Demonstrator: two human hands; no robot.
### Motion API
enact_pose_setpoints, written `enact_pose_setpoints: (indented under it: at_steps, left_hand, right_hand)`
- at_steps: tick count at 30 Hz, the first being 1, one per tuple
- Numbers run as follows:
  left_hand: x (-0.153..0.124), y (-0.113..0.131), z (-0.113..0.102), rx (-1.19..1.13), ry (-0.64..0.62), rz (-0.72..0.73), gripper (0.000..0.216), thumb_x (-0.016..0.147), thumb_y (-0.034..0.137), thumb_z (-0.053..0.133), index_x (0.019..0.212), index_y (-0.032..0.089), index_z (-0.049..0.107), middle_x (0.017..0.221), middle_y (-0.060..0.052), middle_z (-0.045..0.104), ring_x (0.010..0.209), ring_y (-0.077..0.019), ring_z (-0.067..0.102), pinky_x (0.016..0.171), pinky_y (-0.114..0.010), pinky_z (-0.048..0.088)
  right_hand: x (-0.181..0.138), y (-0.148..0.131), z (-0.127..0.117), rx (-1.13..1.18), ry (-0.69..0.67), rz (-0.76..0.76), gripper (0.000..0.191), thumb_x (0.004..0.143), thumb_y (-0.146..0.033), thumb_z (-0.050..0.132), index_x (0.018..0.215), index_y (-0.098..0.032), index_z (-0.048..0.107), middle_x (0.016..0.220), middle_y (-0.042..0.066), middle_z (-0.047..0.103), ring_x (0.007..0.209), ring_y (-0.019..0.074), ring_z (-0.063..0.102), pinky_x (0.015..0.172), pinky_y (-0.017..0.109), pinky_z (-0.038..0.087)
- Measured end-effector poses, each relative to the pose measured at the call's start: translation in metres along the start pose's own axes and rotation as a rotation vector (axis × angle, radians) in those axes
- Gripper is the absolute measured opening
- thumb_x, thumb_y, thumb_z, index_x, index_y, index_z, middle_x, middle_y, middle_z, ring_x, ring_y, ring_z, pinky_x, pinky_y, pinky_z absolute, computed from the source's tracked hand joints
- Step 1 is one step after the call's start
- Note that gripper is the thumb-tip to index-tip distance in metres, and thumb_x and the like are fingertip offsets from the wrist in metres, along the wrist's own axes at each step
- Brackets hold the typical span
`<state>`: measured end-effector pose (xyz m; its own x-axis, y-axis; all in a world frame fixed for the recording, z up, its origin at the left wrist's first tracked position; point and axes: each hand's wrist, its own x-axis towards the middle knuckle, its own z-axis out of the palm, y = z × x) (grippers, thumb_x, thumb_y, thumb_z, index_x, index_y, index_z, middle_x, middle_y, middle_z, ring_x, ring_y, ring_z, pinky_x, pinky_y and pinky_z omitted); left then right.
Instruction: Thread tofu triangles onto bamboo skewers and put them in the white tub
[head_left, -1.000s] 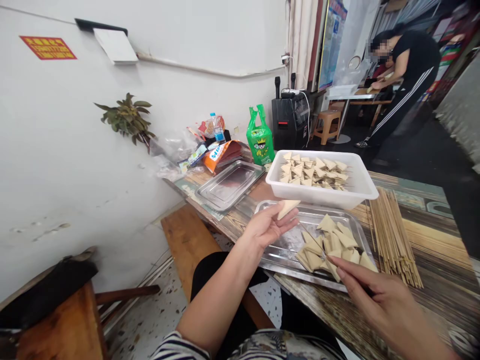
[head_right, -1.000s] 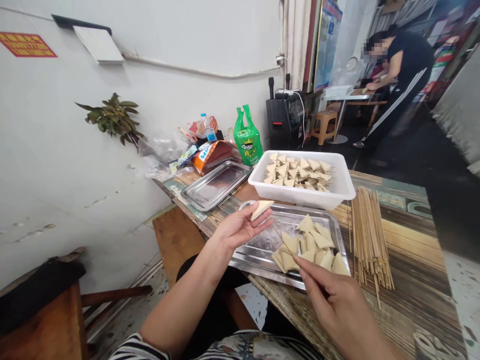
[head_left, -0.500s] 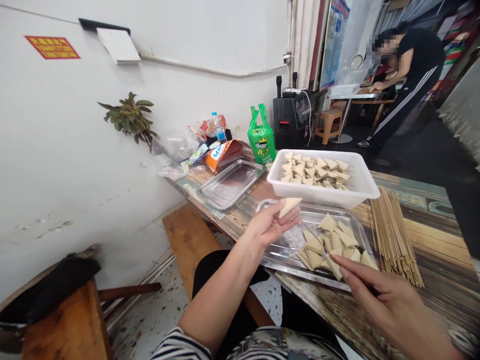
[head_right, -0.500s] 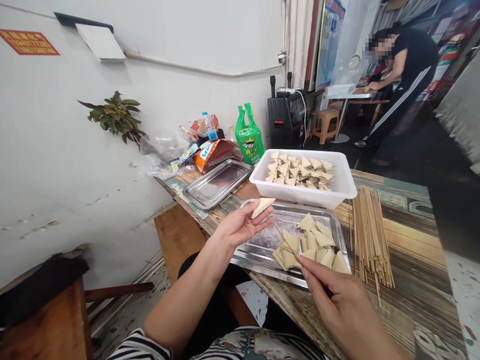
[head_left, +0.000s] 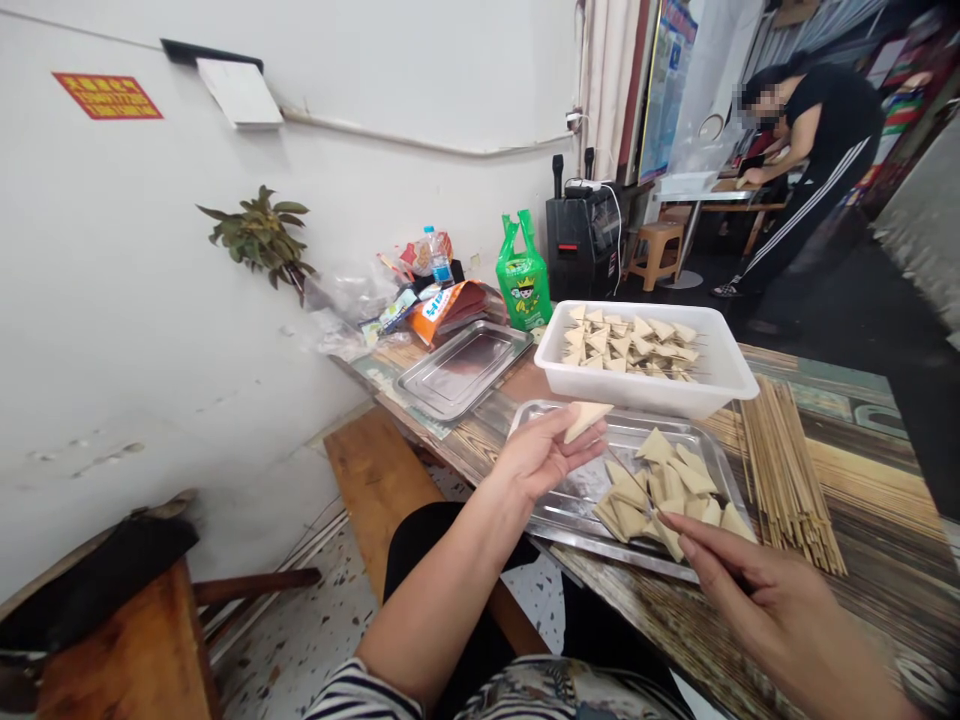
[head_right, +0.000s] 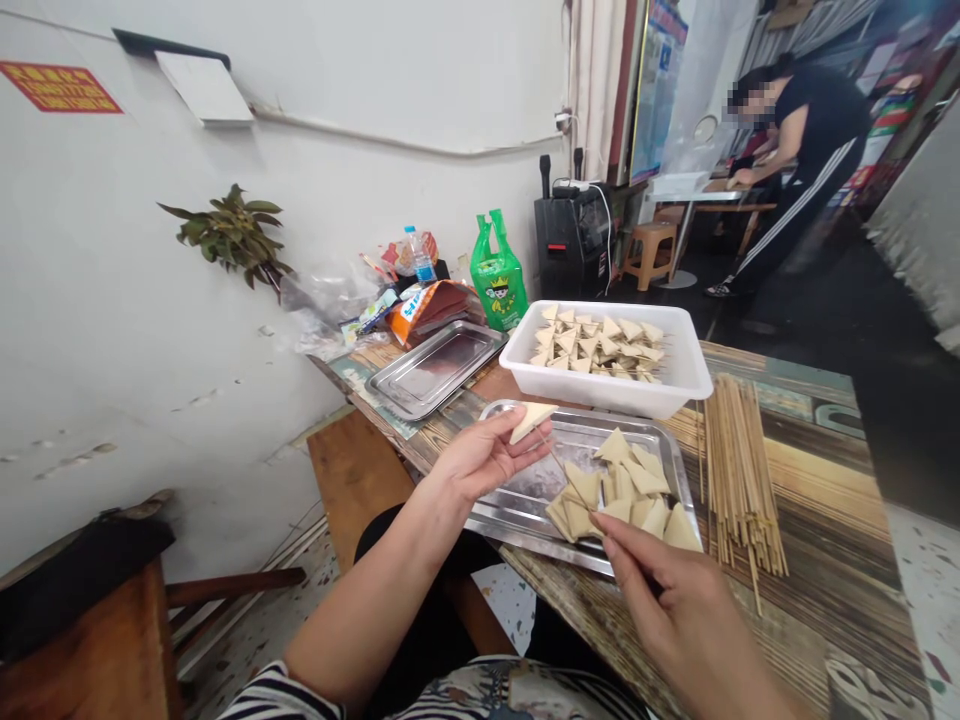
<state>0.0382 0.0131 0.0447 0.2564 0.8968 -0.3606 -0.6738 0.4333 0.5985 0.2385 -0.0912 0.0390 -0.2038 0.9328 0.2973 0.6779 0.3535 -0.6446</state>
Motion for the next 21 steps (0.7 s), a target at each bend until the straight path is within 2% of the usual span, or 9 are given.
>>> enact_pose_setpoints:
  at_steps: [4, 10, 12, 16, 21]
  left_hand:
    - [-0.002, -0.002, 0.004, 0.016, 0.018, -0.003, 0.013, 0.072, 0.012, 0.063, 0.083, 0.010, 0.057, 0.086, -0.010, 0.067, 0.082, -0.0234, 0.065, 0.083, -0.045, 0.048]
    - [-0.007, -0.004, 0.008, 0.041, -0.002, -0.004, 0.011, 0.072, 0.013, 0.063, 0.080, 0.010, 0.057, 0.084, -0.010, 0.067, 0.081, -0.0236, 0.065, 0.081, -0.045, 0.048]
    - [-0.009, -0.004, 0.010, 0.039, -0.022, 0.019, 0.011, 0.073, 0.016, 0.063, 0.081, 0.011, 0.058, 0.085, -0.010, 0.067, 0.081, -0.0231, 0.065, 0.082, -0.045, 0.048]
    - [-0.014, -0.001, 0.015, 0.054, -0.040, 0.102, 0.013, 0.073, 0.021, 0.064, 0.081, 0.011, 0.060, 0.085, -0.009, 0.067, 0.082, -0.0225, 0.065, 0.083, -0.044, 0.048]
    - [-0.021, 0.001, 0.018, 0.081, -0.061, 0.149, 0.015, 0.071, 0.018, 0.065, 0.082, 0.009, 0.061, 0.081, -0.008, 0.067, 0.079, -0.0203, 0.065, 0.085, -0.043, 0.047]
  right_hand:
    - [0.000, -0.001, 0.001, 0.027, 0.003, 0.000, 0.029, 0.082, -0.029, 0.049, 0.099, -0.017, 0.068, 0.092, 0.005, 0.071, 0.078, 0.0165, 0.068, 0.064, 0.018, 0.054]
    - [0.000, 0.005, 0.010, 0.058, 0.046, 0.010, 0.027, 0.082, -0.030, 0.048, 0.096, -0.017, 0.067, 0.090, 0.006, 0.072, 0.079, 0.0173, 0.068, 0.058, 0.017, 0.054]
    - [0.000, 0.006, 0.013, 0.041, 0.050, -0.005, 0.026, 0.083, -0.030, 0.048, 0.097, -0.018, 0.066, 0.085, 0.005, 0.073, 0.073, 0.0158, 0.068, 0.052, 0.016, 0.053]
    - [0.001, 0.007, 0.019, -0.007, 0.074, -0.106, 0.023, 0.085, -0.027, 0.046, 0.094, -0.017, 0.064, 0.078, 0.004, 0.072, 0.062, 0.0129, 0.067, 0.053, 0.016, 0.053]
    - [-0.004, 0.008, 0.024, -0.062, 0.145, -0.256, 0.022, 0.084, -0.020, 0.046, 0.099, -0.016, 0.061, 0.090, 0.007, 0.072, 0.077, 0.0144, 0.068, 0.066, 0.016, 0.053]
